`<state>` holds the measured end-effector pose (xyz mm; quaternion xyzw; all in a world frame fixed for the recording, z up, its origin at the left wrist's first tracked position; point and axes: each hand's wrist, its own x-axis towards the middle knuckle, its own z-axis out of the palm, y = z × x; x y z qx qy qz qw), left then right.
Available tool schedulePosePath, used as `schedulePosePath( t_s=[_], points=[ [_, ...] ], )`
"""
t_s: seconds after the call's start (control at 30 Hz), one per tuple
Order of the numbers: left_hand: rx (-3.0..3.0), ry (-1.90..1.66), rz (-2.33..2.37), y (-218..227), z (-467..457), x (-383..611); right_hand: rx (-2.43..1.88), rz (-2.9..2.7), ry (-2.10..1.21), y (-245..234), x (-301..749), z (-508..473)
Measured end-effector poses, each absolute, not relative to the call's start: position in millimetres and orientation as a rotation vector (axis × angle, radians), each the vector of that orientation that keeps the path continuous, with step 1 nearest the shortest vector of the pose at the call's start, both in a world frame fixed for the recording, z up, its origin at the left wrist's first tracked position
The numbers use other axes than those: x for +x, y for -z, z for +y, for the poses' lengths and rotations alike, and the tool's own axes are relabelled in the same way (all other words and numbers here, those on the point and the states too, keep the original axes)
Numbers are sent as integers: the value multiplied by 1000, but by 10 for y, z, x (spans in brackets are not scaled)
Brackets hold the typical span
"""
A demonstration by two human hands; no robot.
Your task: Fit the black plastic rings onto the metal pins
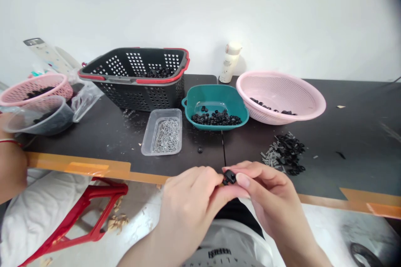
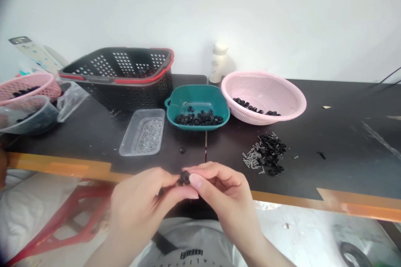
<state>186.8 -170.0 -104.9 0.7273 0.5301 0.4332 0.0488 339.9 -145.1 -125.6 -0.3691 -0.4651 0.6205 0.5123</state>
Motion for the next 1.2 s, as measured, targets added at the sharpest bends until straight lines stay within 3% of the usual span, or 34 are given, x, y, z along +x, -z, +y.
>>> schedulePosePath(
  t_s=[0.33,0.9,1.2],
  points=[
    [2086,-1299,1495,1052,-1650,1838,-841,-1193,-1476,1268,3444,-1439],
    [1972,-1859,1190,1276,-1496,1884,-842,-828,-1954,1243,3357,-1476],
    [1942,-1832,1097,1355,-1457,1914,-766,-908,-1677,1258,3332,-1546]
  ],
)
